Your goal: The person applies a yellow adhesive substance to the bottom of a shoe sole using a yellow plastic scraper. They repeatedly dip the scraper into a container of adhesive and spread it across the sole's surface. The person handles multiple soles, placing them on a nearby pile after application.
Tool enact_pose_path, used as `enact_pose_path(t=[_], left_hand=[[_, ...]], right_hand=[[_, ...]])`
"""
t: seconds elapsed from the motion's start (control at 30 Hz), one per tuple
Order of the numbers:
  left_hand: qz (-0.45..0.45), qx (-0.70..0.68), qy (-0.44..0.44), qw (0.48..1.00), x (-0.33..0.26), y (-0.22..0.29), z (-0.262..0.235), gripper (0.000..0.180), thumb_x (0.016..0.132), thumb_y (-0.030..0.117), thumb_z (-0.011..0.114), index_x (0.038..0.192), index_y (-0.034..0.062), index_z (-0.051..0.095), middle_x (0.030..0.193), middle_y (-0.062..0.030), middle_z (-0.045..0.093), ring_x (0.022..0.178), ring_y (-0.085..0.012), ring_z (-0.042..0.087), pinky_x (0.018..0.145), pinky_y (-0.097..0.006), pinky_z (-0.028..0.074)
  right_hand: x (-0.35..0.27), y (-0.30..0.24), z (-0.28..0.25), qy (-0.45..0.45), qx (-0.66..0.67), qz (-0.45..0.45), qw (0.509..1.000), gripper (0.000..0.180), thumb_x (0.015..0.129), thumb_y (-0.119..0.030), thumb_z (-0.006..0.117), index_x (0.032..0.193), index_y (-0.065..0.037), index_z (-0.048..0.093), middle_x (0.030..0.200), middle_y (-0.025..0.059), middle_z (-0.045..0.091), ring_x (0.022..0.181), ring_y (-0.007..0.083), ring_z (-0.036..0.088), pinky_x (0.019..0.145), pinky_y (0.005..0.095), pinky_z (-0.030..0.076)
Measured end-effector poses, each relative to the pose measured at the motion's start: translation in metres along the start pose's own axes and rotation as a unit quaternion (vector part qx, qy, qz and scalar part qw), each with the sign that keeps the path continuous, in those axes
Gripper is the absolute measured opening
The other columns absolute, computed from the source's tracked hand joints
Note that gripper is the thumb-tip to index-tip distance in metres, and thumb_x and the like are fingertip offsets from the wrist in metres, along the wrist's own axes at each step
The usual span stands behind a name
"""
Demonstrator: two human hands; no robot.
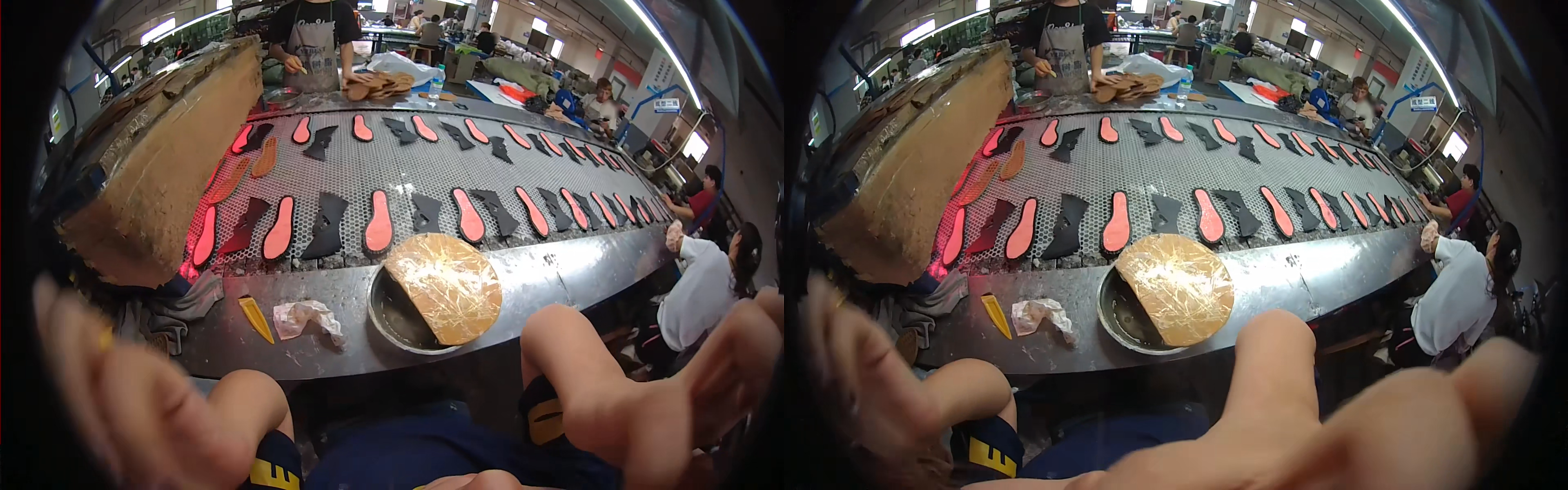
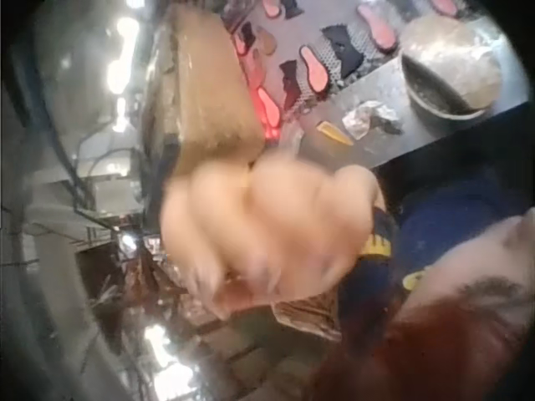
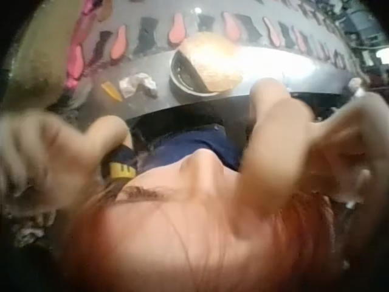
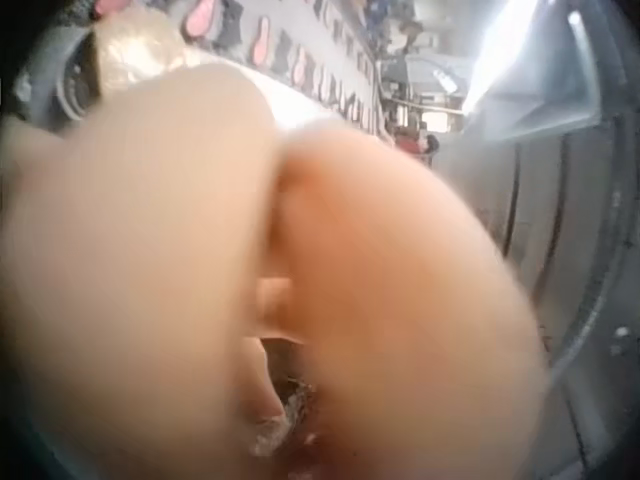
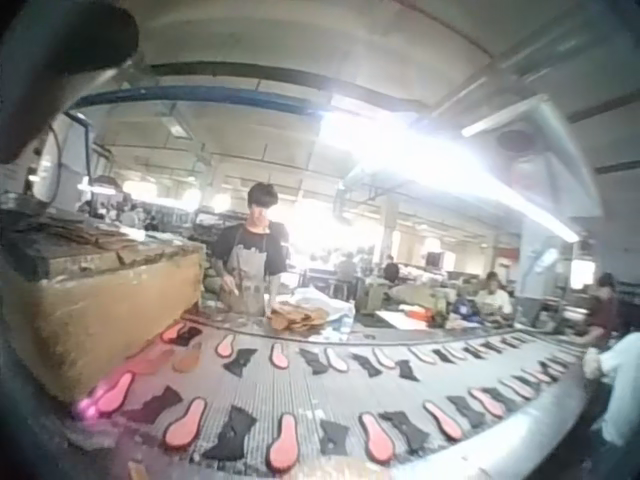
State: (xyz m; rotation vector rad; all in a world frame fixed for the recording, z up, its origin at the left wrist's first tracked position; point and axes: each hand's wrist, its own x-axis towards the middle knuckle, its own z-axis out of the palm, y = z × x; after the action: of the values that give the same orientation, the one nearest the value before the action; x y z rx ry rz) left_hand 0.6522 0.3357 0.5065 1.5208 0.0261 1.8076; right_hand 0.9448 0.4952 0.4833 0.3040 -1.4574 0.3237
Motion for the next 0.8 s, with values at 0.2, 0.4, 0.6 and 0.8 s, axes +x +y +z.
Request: enact_pose_path(t=[0.2, 0.4, 0.6, 0.8], left_hand=[[-0.115, 0.066, 0.077, 0.988, 0.012, -0.047, 0.013, 0.019, 0.097, 0.026, 0.049, 0.103, 0.0077, 0.050, 0.106, -0.0117, 0.053, 0.091, -0.0297, 0.060, 0.081, -0.051, 0.051], [-0.020, 0.200, 0.045, 0.979, 0.003, -0.046, 0.017, 0.021, 0.096, 0.027, 0.050, 0.105, 0.0094, 0.053, 0.110, -0.0094, 0.055, 0.097, -0.0250, 0.059, 0.082, -0.045, 0.050], [0.076, 0.259, 0.049, 0.962, -0.008, -0.054, 0.018, 0.023, 0.095, 0.029, 0.052, 0.108, 0.0112, 0.057, 0.114, -0.0070, 0.057, 0.102, -0.0202, 0.058, 0.084, -0.040, 0.049], [0.239, 0.324, 0.066, 0.913, -0.029, -0.048, 0.043, 0.025, 0.094, 0.031, 0.053, 0.110, 0.0129, 0.061, 0.118, -0.0046, 0.059, 0.107, -0.0155, 0.057, 0.086, -0.035, 0.048]], right_hand=[[0.000, -0.004, 0.008, -0.011, 0.011, 0.015, 1.000, 0.020, 0.081, -0.006, 0.057, 0.099, -0.011, 0.063, 0.082, 0.0111, 0.064, 0.077, 0.0328, 0.060, 0.070, 0.0424, 0.046], [0.002, -0.002, 0.003, -0.015, 0.033, 0.016, 0.999, 0.020, 0.080, -0.004, 0.058, 0.098, -0.010, 0.063, 0.082, 0.0112, 0.064, 0.076, 0.0324, 0.060, 0.069, 0.0415, 0.047], [-0.002, 0.005, -0.005, -0.018, 0.025, 0.003, 1.000, 0.020, 0.079, -0.002, 0.058, 0.097, -0.009, 0.063, 0.081, 0.0113, 0.064, 0.074, 0.0320, 0.061, 0.067, 0.0406, 0.047], [0.002, -0.003, -0.003, -0.010, 0.051, -0.021, 0.998, 0.020, 0.078, -0.001, 0.058, 0.096, -0.009, 0.063, 0.080, 0.0114, 0.064, 0.073, 0.0316, 0.061, 0.066, 0.0397, 0.048]])
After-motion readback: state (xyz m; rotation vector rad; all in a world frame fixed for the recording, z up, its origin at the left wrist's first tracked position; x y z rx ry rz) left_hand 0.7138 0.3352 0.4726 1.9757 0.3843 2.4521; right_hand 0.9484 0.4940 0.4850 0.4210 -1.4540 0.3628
